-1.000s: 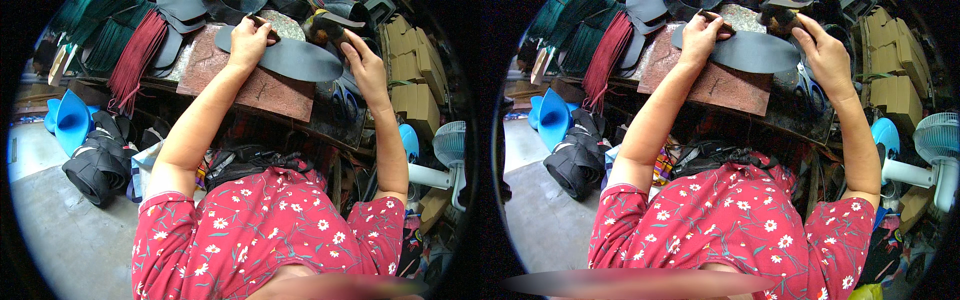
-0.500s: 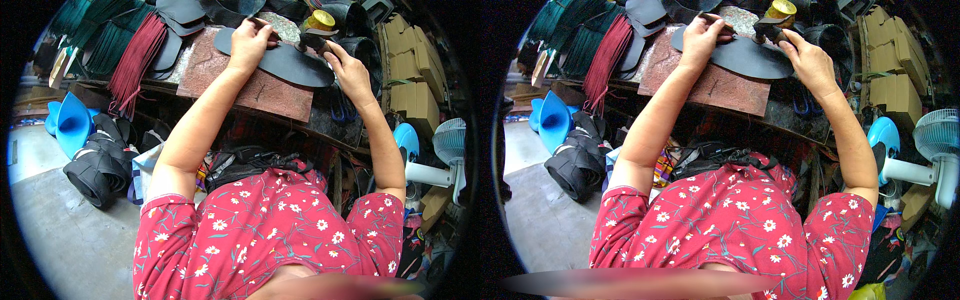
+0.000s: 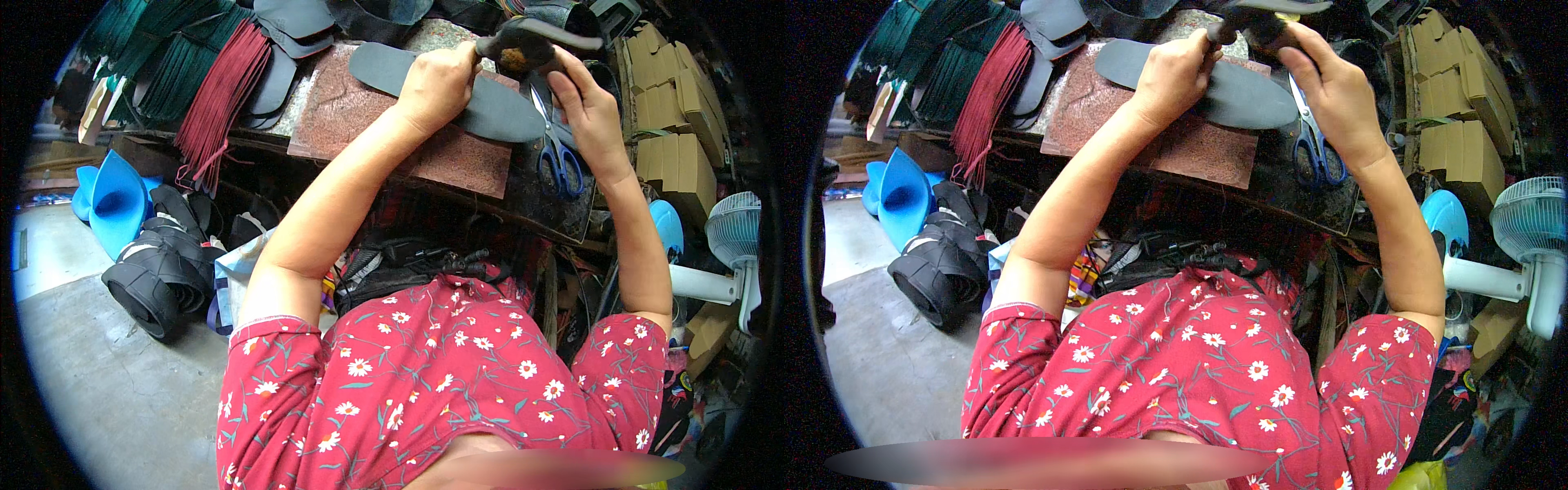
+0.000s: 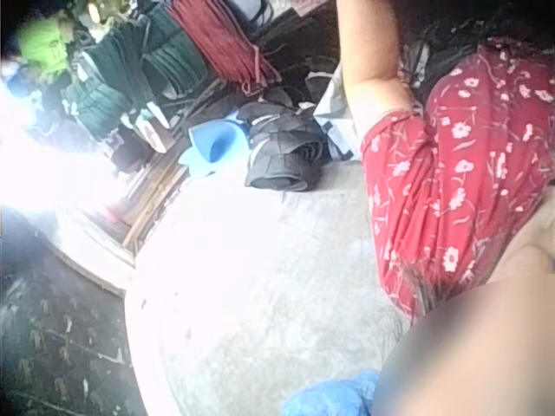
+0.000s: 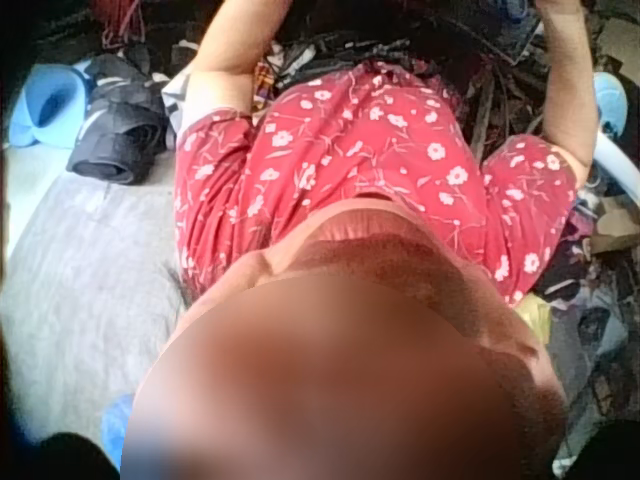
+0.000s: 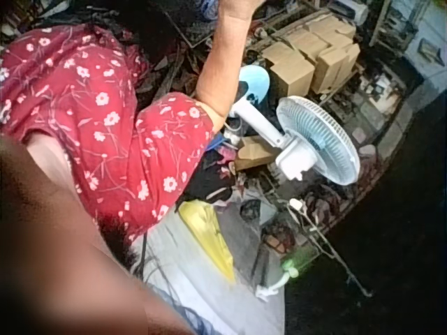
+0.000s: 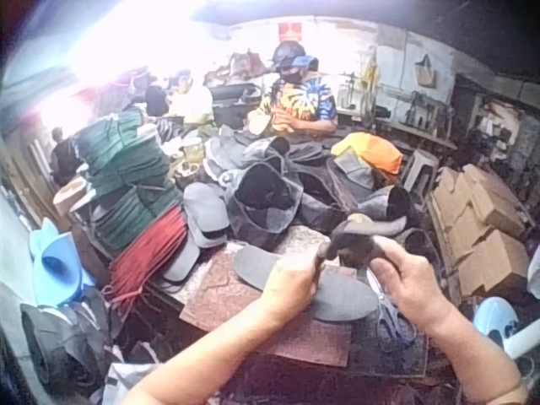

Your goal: The person repeatedly strikes a black shoe upper with a small hammer while holding it against a wooden block. The person adjusts the shoe part's position between strikes and continues the process across the clip.

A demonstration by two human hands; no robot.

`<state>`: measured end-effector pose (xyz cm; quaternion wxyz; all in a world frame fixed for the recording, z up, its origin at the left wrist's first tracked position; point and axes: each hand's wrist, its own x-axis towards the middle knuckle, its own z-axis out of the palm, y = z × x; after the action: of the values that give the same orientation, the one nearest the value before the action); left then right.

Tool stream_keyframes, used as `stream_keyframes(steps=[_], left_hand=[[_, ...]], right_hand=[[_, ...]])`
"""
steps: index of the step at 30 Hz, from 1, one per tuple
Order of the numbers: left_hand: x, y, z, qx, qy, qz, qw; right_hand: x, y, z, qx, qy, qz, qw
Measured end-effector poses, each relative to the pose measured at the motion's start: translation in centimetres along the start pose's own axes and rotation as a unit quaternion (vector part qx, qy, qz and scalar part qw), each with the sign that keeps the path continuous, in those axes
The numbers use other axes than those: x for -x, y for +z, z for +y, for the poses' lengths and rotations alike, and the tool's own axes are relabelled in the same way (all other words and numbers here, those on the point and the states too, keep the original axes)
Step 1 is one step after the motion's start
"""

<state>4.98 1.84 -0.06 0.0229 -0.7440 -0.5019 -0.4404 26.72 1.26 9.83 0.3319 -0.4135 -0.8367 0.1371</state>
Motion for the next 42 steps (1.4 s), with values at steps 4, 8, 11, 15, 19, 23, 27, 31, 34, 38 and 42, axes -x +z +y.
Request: stream_keyframes(steps=[4, 8, 11, 15, 19, 23, 27, 31, 34, 38, 42], left_hand=[[0.2, 0.2, -0.2, 0.04, -0.1, 0.058, 0.992], [-0.1, -1.0, -1.2, 0.384, -0.307, 0.124, 0.862], [-0.3, -3.4, -3.1, 0.441, -0.247, 0.221, 0.834], [0.4, -4.8, -4.7, 0.425, -0.265, 0.147, 0.853], [1.2, -3.8, -5.1, 0.371, -0.303, 0.074, 0.874], [1.4, -3.0, -5.2, 0.338, -0.321, 0.119, 0.877], [1.3, -3.3, -5.0, 0.226, -0.262, 0.116, 0.931], [0.8, -3.2, -3.7, -0.009, -0.12, 0.074, 0.99], [0.5, -2.4, -2.8, -0.102, -0.018, 0.047, 0.994], [0.7, -2.4, -4.0, -0.02, -0.128, 0.131, 0.983], [0.8, -2.1, -5.5, 0.397, -0.307, 0.14, 0.853]], right_hand=[[0.8, 1.6, 3.6, 0.102, 0.065, -0.033, 0.992], [1.4, 2.5, 3.4, 0.144, 0.06, -0.105, 0.982], [1.3, 2.8, 2.5, 0.153, 0.093, -0.109, 0.978], [1.1, 2.7, 2.8, 0.159, 0.095, -0.116, 0.976], [1.0, 2.8, 4.0, 0.138, 0.118, -0.13, 0.975], [0.0, 2.3, 3.1, 0.097, 0.124, -0.119, 0.98], [-1.7, -0.6, -0.4, -0.055, 0.044, -0.029, 0.997], [-2.8, -1.4, -3.1, -0.187, -0.128, 0.078, 0.971], [-2.8, 2.2, -2.2, -0.047, -0.129, 0.049, 0.989], [-1.2, 4.2, 2.0, 0.025, 0.072, -0.054, 0.996], [0.4, 4.6, 4.5, 0.08, 0.101, -0.09, 0.988]])
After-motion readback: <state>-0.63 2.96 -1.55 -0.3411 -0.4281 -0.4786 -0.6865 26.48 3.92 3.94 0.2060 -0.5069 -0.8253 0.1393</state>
